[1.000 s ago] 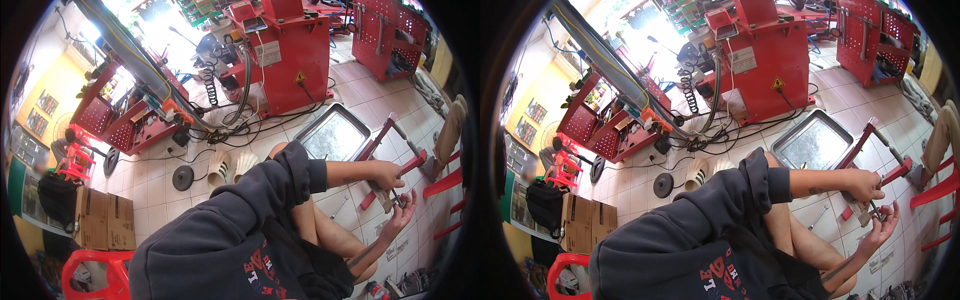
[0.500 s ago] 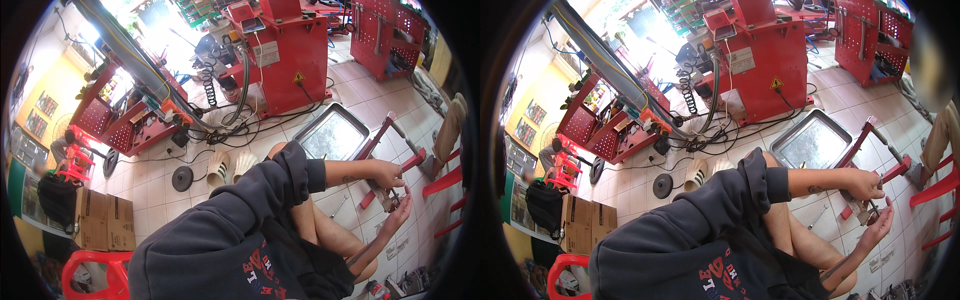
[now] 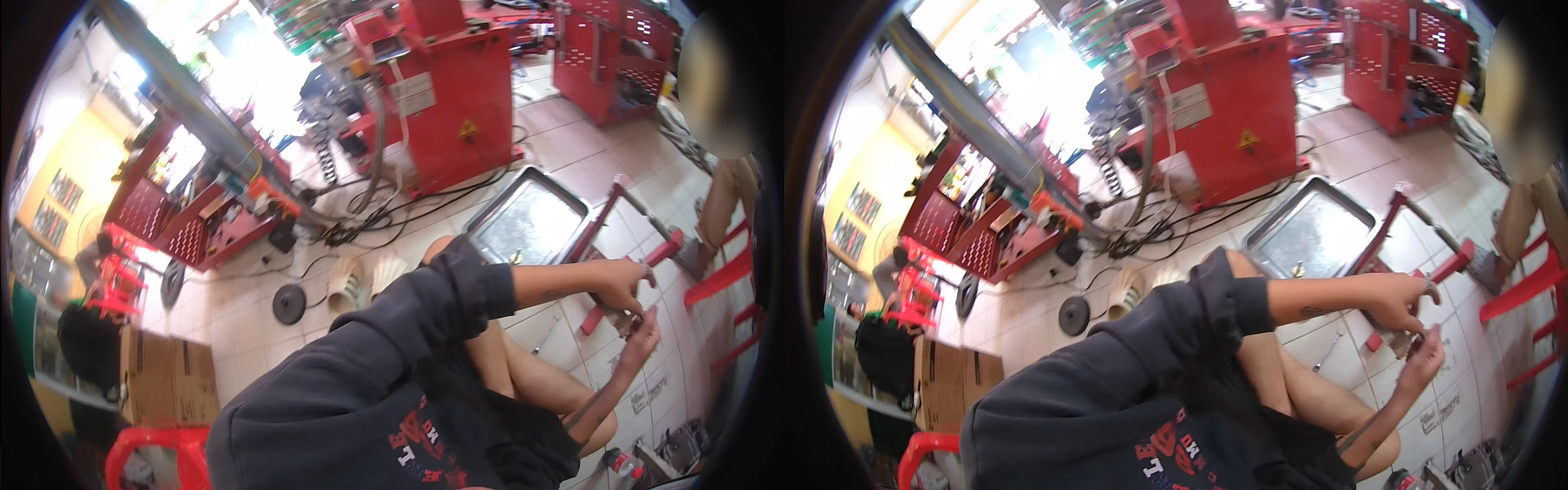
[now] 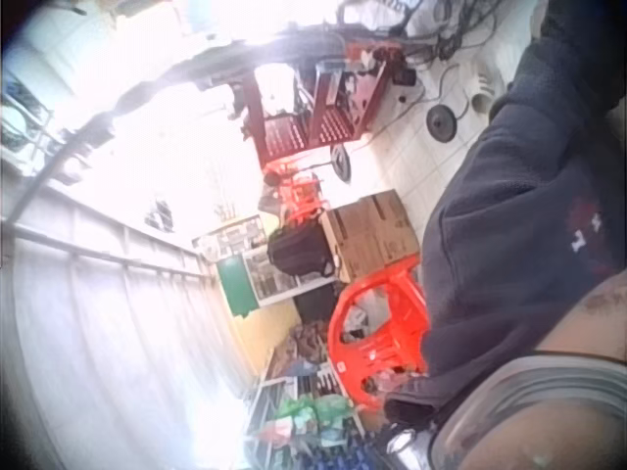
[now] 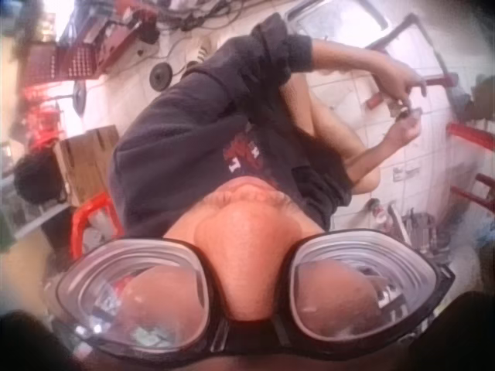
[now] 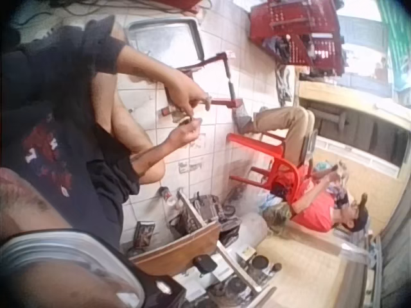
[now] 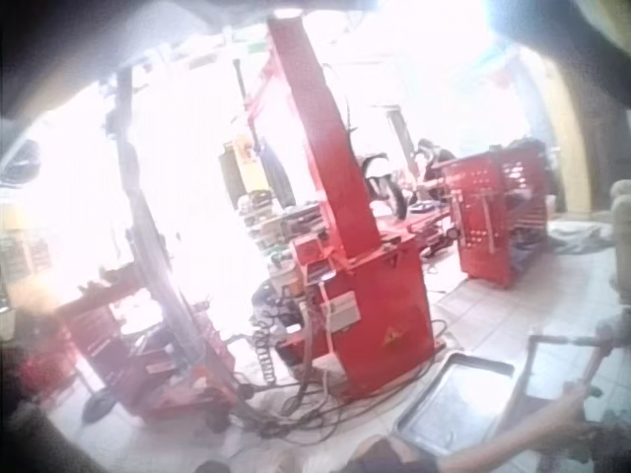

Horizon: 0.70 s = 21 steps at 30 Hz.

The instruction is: The person sits on the floor and uses a wrench to tighten bolts on a metal bracket assembly. They manipulate the bracket and bolts, occasionally picking up and placing down the wrench to adjust the fasteners.

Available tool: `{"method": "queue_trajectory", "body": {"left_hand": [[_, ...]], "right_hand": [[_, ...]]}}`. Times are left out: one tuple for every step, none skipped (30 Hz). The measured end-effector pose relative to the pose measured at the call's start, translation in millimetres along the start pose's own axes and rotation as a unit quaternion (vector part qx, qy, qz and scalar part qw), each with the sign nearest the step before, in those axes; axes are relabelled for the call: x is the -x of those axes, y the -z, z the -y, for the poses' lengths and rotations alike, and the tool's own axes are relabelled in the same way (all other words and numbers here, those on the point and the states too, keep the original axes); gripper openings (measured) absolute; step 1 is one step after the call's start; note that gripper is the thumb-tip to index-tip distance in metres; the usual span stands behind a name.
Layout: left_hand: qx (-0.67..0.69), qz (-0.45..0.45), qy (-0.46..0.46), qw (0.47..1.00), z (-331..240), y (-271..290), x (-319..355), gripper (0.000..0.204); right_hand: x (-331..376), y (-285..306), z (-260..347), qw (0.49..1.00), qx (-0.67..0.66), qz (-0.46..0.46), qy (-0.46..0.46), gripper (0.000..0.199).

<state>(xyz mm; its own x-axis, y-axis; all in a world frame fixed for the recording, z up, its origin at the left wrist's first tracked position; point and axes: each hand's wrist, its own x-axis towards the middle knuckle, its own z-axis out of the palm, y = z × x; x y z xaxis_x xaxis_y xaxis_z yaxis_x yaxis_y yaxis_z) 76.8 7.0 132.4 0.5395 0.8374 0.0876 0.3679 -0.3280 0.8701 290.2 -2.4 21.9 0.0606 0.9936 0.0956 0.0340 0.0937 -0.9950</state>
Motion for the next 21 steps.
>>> {"method": "queue_trajectory", "body": {"left_hand": [[0.006, -0.004, 0.0, 1.0, -3.4, 0.3, 1.1, 0.05], [-0.056, -0.021, -0.014, 0.998, 1.4, 2.1, 4.4, 0.04], [-0.098, -0.022, 0.004, 0.995, 7.5, -2.0, 2.3, 0.037], [-0.131, -0.01, 0.043, 0.99, -4.7, 0.4, 4.0, 0.039], [-0.161, 0.001, 0.085, 0.983, -15.4, 1.6, 7.9, 0.043], [-0.168, 0.002, 0.091, 0.982, -20.1, 1.1, 5.7, 0.044], [-0.176, -0.001, 0.104, 0.979, -23.0, 2.6, 6.7, 0.045], [-0.183, -0.005, 0.117, 0.976, -25.5, 3.5, 6.9, 0.046], [-0.185, 0.005, 0.119, 0.976, -27.0, 4.3, 7.6, 0.047], [-0.185, 0.014, 0.119, 0.975, -28.6, 5.2, 7.4, 0.047], [-0.187, 0.021, 0.123, 0.974, -26.7, 5.6, 6.9, 0.048], [-0.186, 0.021, 0.11, 0.976, -23.3, 4.9, 5.0, 0.048], [-0.185, 0.019, 0.101, 0.977, -18.8, 4.6, 5.6, 0.049], [-0.185, 0.017, 0.091, 0.978, -14.8, 4.0, 5.9, 0.049], [-0.192, 0.013, 0.08, 0.978, -12.1, 3.0, 5.4, 0.045], [-0.163, 0.016, 0.064, 0.984, -11.3, 2.2, 5.2, 0.044], [-0.134, 0.019, 0.048, 0.99, -10.7, 3.2, 6.0, 0.042], [-0.104, 0.021, 0.033, 0.994, -10.0, 4.2, 6.3, 0.04], [-0.08, 0.01, 0.026, 0.996, -9.6, 3.9, 4.8, 0.038], [-0.054, -0.003, 0.024, 0.998, -6.2, 2.4, 6.5, 0.037], [-0.029, -0.015, 0.023, 0.999, -1.8, 1.0, 7.3, 0.035]], "right_hand": [[2.9, -16.9, -8.1, 0.994, 0.015, -0.072, 0.083, 0.034], [6.2, -26.2, 0.3, 0.993, 0.013, -0.053, 0.105, 0.028], [8.5, -27.8, 10.2, 0.99, 0.019, -0.045, 0.129, 0.023], [12.1, -20.9, 24.0, 0.994, 0.004, 0.054, 0.09, 0.019], [17.0, -26.4, 34.6, 0.995, 0.0, 0.032, 0.09, 0.021], [15.0, -23.6, 35.5, 0.992, 0.013, 0.027, 0.12, 0.019], [14.6, -24.0, 39.6, 0.993, 0.004, 0.037, 0.109, 0.019], [14.9, -23.8, 42.9, 0.994, -0.006, 0.046, 0.1, 0.018], [16.0, -24.4, 40.3, 0.993, -0.018, 0.045, 0.104, 0.017], [14.6, -23.0, 35.3, 0.992, -0.019, 0.041, 0.119, 0.011], [19.3, -30.7, 45.8, 0.992, -0.054, 0.021, 0.116, 0.007], [22.8, -38.4, 56.5, 0.989, -0.089, 0.001, 0.114, 0.007], [22.0, -37.7, 57.3, 0.989, -0.097, 0.007, 0.112, 0.013], [21.7, -37.2, 57.8, 0.988, -0.106, 0.014, 0.11, 0.019], [21.2, -37.1, 58.2, 0.987, -0.114, 0.021, 0.108, 0.027], [20.1, -34.1, 55.5, 0.987, -0.113, 0.025, 0.114, 0.031], [17.9, -30.0, 51.4, 0.986, -0.113, 0.028, 0.119, 0.036], [16.6, -27.7, 49.0, 0.985, -0.112, 0.031, 0.125, 0.041], [18.4, -28.7, 53.8, 0.983, -0.124, 0.035, 0.134, 0.043], [23.3, -33.4, 61.5, 0.98, -0.137, 0.042, 0.139, 0.045], [24.9, -36.3, 65.1, 0.977, -0.151, 0.048, 0.144, 0.048]]}}
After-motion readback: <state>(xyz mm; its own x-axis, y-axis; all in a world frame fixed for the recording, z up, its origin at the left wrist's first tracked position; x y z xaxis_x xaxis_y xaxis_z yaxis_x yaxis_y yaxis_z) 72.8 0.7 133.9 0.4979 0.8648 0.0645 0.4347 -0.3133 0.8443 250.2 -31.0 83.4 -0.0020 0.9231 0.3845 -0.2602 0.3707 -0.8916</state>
